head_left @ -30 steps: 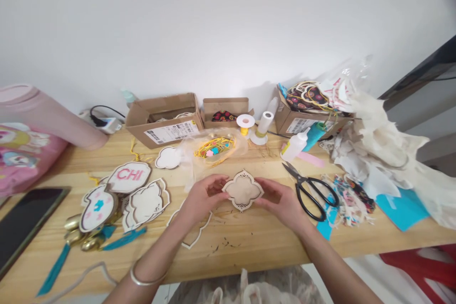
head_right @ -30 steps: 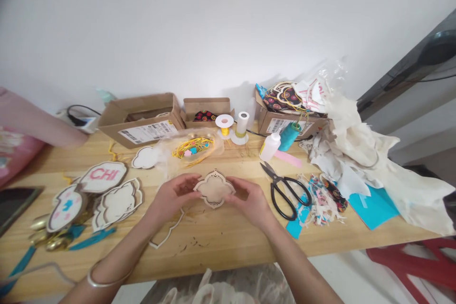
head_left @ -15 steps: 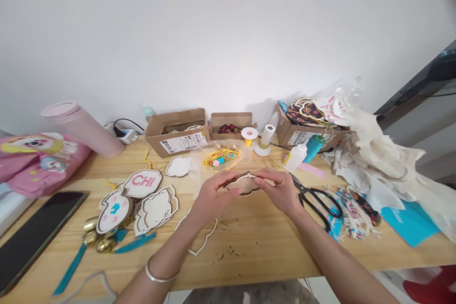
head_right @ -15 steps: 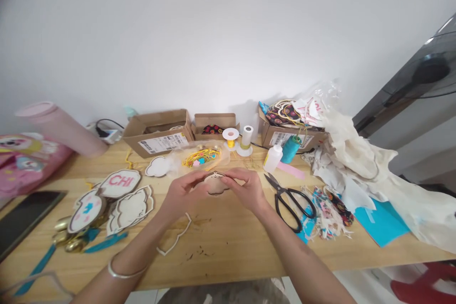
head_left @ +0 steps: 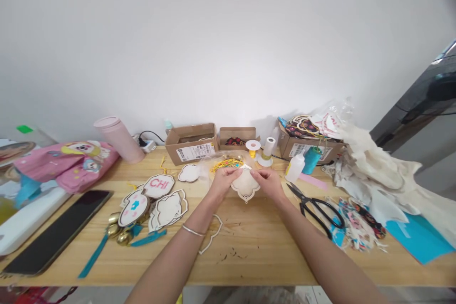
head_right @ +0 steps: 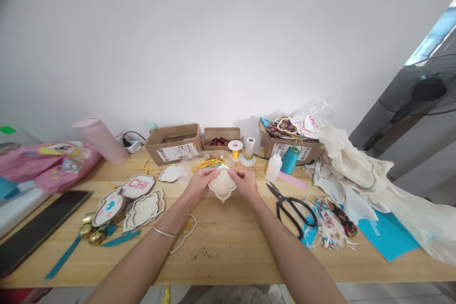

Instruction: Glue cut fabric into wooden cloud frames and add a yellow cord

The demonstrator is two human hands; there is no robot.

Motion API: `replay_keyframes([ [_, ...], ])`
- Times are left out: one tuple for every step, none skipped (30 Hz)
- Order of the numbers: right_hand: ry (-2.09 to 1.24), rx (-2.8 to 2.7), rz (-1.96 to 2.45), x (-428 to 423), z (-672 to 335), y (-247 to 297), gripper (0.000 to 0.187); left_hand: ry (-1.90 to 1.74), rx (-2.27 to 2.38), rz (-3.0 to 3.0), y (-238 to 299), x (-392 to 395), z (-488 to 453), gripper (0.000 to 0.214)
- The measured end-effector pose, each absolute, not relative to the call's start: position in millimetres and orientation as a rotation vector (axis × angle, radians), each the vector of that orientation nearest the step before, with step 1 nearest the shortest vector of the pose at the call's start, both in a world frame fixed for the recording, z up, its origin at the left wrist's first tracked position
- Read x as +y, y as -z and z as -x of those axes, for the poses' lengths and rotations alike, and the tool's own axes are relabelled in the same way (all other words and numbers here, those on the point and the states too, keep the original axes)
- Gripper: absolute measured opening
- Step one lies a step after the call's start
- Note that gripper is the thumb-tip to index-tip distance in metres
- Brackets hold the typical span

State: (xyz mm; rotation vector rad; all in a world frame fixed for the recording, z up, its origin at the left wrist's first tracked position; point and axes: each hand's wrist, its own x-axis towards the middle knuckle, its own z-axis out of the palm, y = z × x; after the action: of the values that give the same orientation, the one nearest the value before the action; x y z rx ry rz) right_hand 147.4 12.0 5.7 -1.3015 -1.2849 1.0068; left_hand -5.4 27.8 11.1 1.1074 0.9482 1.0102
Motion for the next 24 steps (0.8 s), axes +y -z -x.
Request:
replay_keyframes([
  [-1.000,-1.267,1.303,12.1,-147.8,-4.0,0.042,-1.005,0.934,-1.090,-10.9,25.1,4.2,0.031],
  [-0.994,-1.247,1.303,12.4,-148.3,-2.3,0.043,-0.996,0.918,-1.075,-11.2,21.8,3.2,0.033],
  [-0.988,-1.228,1.301,12.9,-149.0,-0.8,0.044,-0.982,0.901,-1.063,-11.8,18.2,2.6,0.035],
  [-0.984,-1.209,1.299,13.4,-149.8,0.6,0.045,-0.963,0.883,-1.052,-12.5,14.7,2.2,0.037],
  [-0.982,-1.195,1.295,14.0,-150.7,1.8,0.046,-0.942,0.868,-1.044,-13.2,11.5,2.2,0.038],
  [-0.980,-1.185,1.291,14.3,-151.7,2.7,0.047,-0.925,0.856,-1.037,-13.8,8.9,2.4,0.039],
  [-0.979,-1.180,1.285,14.5,-152.7,3.2,0.047,-0.915,0.849,-1.030,-14.2,7.1,2.8,0.039],
  [-0.981,-1.180,1.280,14.4,-153.8,3.3,0.047,-0.916,0.847,-1.022,-14.3,6.3,3.3,0.039],
  [-0.987,-1.186,1.275,13.9,-154.9,3.1,0.047,-0.926,0.849,-1.012,-14.1,6.3,3.9,0.038],
  [-0.996,-1.196,1.271,13.3,-155.8,2.7,0.046,-0.944,0.854,-1.001,-13.6,7.1,4.6,0.037],
  [-1.007,-1.208,1.267,12.6,-156.5,2.2,0.045,-0.965,0.859,-0.990,-12.7,8.4,5.3,0.037],
  [-1.019,-1.220,1.263,11.9,-156.8,1.8,0.045,-0.984,0.863,-0.979,-11.7,10.0,6.0,0.036],
  [-1.030,-1.230,1.260,11.4,-156.8,1.7,0.045,-0.998,0.864,-0.968,-10.5,11.6,6.6,0.036],
  [-1.039,-1.237,1.255,11.1,-156.6,1.9,0.045,-1.007,0.862,-0.959,-9.3,13.1,7.1,0.035],
  [-1.044,-1.239,1.250,11.2,-156.1,2.4,0.045,-1.011,0.860,-0.951,-8.2,14.1,7.3,0.034],
  [-1.046,-1.234,1.244,11.5,-155.6,3.2,0.046,-1.009,0.856,-0.945,-7.3,14.5,7.2,0.032],
  [-1.043,-1.225,1.238,12.0,-155.1,4.0,0.047,-1.003,0.854,-0.941,-6.7,14.4,6.8,0.030],
  [-1.039,-1.213,1.232,12.4,-154.9,4.6,0.047,-0.994,0.855,-0.939,-6.5,13.8,6.1,0.027],
  [-1.033,-1.202,1.228,12.7,-155.0,4.9,0.047,-0.985,0.860,-0.937,-6.6,12.9,5.2,0.025],
  [-1.031,-1.193,1.223,12.6,-155.3,4.7,0.047,-0.978,0.867,-0.936,-7.0,11.9,4.1,0.022],
  [-1.033,-1.191,1.218,12.2,-156.0,4.0,0.047,-0.975,0.877,-0.934,-7.6,11.1,3.1,0.020],
  [-1.041,-1.195,1.214,11.4,-156.7,2.9,0.047,-0.979,0.887,-0.931,-8.2,10.5,2.2,0.018],
  [-1.057,-1.207,1.211,10.3,-157.3,1.6,0.046,-0.989,0.896,-0.927,-8.8,10.4,1.6,0.017],
  [-1.078,-1.222,1.208,9.0,-157.7,0.2,0.045,-1.002,0.905,-0.923,-9.2,10.8,1.3,0.015],
])
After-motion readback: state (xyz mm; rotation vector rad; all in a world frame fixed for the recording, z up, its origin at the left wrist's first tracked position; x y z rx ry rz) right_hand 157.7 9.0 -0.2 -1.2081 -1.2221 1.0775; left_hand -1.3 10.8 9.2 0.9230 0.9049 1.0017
